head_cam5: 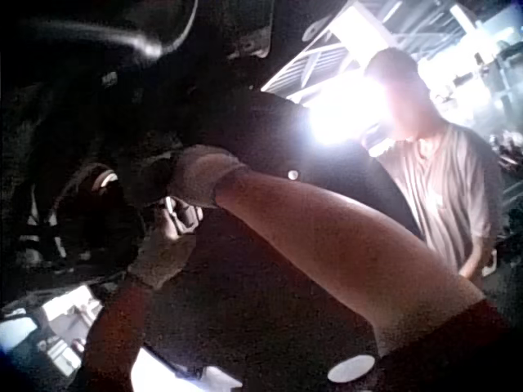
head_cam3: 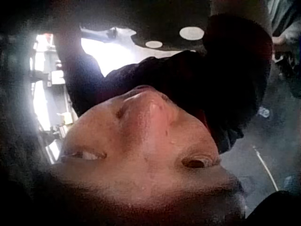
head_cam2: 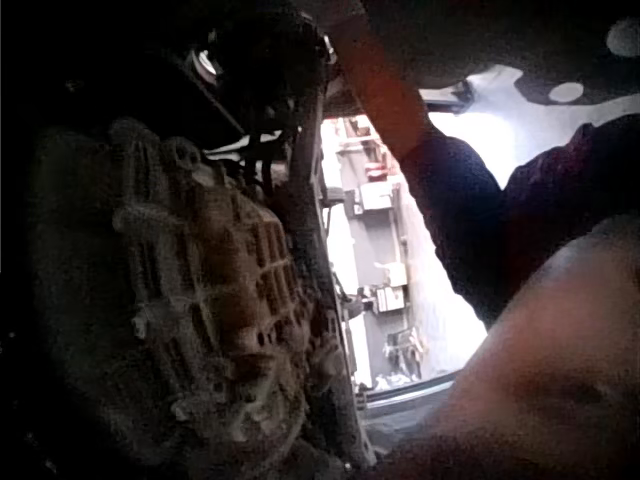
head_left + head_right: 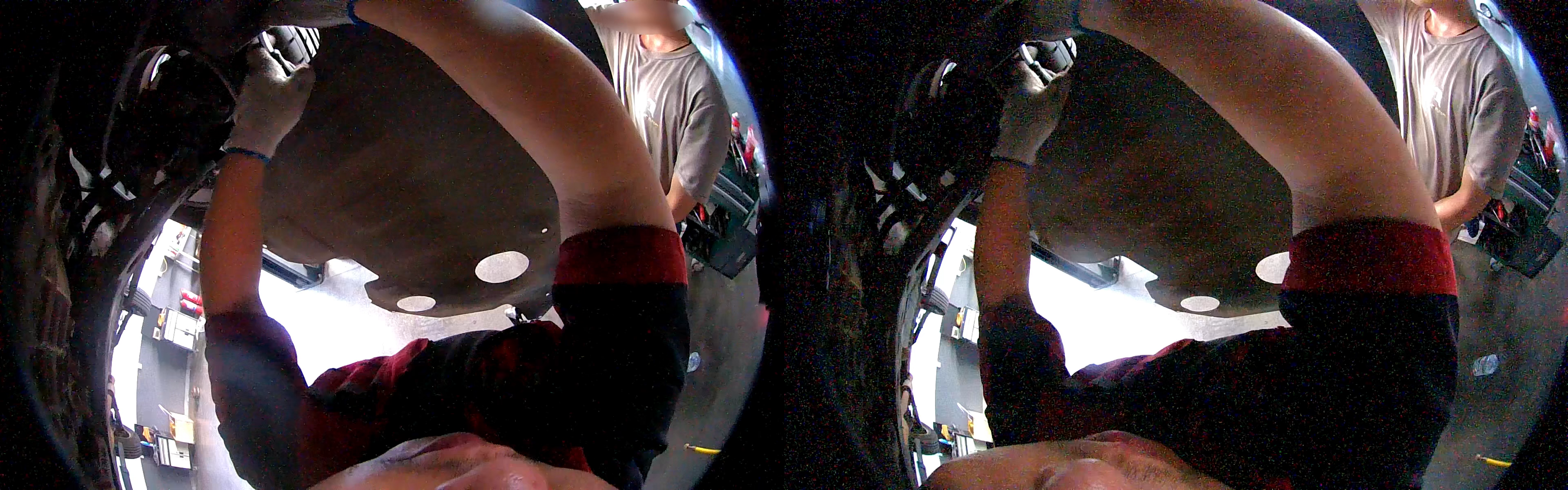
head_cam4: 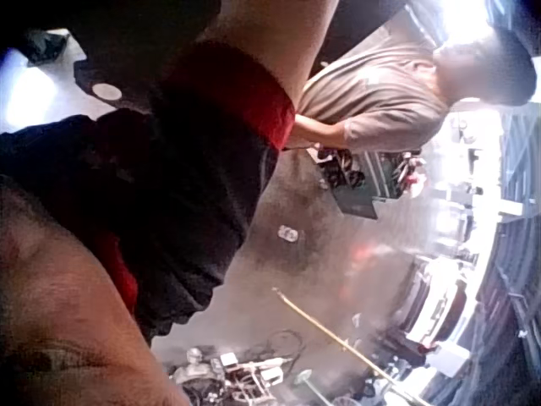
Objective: The person removes a large plastic undercarriage panel from beneath a vehicle using a screwdriver and pliers while another person assists by holding the panel.
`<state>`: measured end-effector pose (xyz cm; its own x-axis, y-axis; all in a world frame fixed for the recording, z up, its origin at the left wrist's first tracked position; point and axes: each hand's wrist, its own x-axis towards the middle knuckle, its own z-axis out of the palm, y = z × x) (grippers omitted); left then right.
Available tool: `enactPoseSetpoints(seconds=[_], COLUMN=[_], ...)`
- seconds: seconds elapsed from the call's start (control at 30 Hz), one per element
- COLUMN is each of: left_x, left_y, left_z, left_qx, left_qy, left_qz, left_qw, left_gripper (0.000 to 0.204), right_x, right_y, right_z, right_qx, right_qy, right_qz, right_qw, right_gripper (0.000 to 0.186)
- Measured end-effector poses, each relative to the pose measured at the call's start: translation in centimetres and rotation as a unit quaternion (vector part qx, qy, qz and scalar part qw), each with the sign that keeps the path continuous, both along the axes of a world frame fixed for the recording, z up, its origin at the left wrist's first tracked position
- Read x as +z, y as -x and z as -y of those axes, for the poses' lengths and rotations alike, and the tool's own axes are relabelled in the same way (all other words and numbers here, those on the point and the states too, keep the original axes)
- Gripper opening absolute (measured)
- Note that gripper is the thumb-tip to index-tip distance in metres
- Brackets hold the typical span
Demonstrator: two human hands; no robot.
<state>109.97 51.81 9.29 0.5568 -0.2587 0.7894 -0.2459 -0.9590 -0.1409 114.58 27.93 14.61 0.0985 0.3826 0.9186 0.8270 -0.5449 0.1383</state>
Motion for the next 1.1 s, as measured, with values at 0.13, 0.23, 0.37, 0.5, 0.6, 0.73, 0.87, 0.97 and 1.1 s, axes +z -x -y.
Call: enactPoseSetpoints(seconds=[0.13,0.23,0.37,0.5,0.6,0.73,0.87,0.97,1.1], left_x=[5.5,5.6,0.5,4.5,6.8,3.9,1.4,5.0,2.4], left_y=[6.4,8.9,3.7,2.0,2.0,0.6,2.1,2.5,1.7], left_z=[2.0,4.3,5.1,-1.3,-4.4,-1.2,6.0,4.0,6.0], left_qx=[-0.351,-0.344,-0.127,-0.403,-0.524,-0.244,-0.126,-0.390,-0.309], left_qy=[0.162,0.193,-0.099,0.069,0.259,0.176,-0.022,0.205,0.280], left_qz=[-0.354,-0.397,0.121,-0.202,-0.501,-0.200,-0.018,-0.450,-0.312], left_qw=[0.852,0.829,0.980,0.890,0.639,0.932,0.992,0.776,0.854], left_gripper=[0.030,0.032,0.036,0.035,0.038,0.028,0.009,0.043,0.022], right_x=[-0.3,-0.6,-0.4,-0.1,-0.3,-0.6,-0.8,-1.5,-2.8], right_y=[0.9,1.4,1.7,1.5,0.9,-0.6,-1.8,-2.6,-2.6], right_z=[1.4,1.6,1.1,1.2,1.9,2.2,1.5,2.6,5.0], right_qx=[-0.033,-0.021,-0.008,-0.009,-0.044,-0.040,-0.082,-0.118,0.044], right_qy=[-0.021,-0.011,0.007,-0.017,0.008,0.001,0.056,0.063,-0.039], right_qz=[-0.097,-0.066,-0.076,-0.082,-0.075,-0.082,0.008,0.055,-0.061], right_qw=[0.995,0.998,0.997,0.996,0.996,0.996,0.995,0.990,0.996], right_gripper=[0.040,0.040,0.039,0.038,0.038,0.037,0.038,0.040,0.041])
